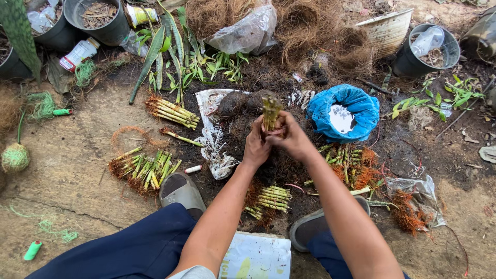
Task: The person sits on the ground and bundles green plant stems by hand, arranging them into neat bunches and securing them with a pink string. The person repeatedly picks up stems, aligns them, and ties them together.
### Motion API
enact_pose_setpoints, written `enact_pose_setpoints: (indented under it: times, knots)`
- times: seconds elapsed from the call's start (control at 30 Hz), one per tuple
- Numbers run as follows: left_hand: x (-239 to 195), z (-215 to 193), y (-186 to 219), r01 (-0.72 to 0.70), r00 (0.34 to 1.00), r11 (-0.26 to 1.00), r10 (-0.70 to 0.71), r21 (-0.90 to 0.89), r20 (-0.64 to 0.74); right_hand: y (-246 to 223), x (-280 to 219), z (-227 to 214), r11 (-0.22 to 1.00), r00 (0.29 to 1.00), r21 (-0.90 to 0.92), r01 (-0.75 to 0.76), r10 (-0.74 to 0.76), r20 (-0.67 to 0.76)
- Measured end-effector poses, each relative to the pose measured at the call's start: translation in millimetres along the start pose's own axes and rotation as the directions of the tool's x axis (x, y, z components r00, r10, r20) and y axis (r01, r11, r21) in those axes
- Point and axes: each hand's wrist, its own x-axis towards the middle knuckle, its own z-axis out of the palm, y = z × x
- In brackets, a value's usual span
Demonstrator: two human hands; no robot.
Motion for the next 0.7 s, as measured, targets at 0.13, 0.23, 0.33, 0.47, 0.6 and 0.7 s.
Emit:
enact_pose_setpoints:
  times: [0.13,0.23,0.33,0.47,0.6,0.7]
  knots:
    - [2.1,-5.8,0.4,0.017,1.0,0.999,-0.017,-0.044,0.004,13.9,4.5,-36.7,0.984,0.996,0.179,-0.016,0.0,0.091]
    - [2.6,-8.2,0.7,0.002,1.0,0.997,-0.002,-0.078,0.0,14.8,5.8,-43.5,0.945,0.98,0.328,-0.006,-0.059,0.189]
    - [1.2,-4.7,0.3,0.016,1.0,0.999,-0.015,-0.052,0.015,9.8,0.5,-41.5,0.906,0.974,0.422,-0.045,-0.055,0.221]
    - [3.2,-4.3,-1.7,-0.018,1.0,0.994,0.017,-0.107,-0.013,-2.3,-1.5,-36.6,0.964,0.967,0.265,-0.031,-0.038,0.251]
    - [1.0,-3.9,-4.6,0.077,0.997,0.996,-0.076,0.036,-0.018,-4.5,-7.1,-38.9,0.99,0.959,0.137,-0.044,0.003,0.283]
    - [3.9,-4.5,-5.2,0.011,1.0,0.998,-0.013,-0.061,-0.021,-7.0,-3.9,-44.7,1.0,0.972,0.016,-0.013,0.009,0.234]
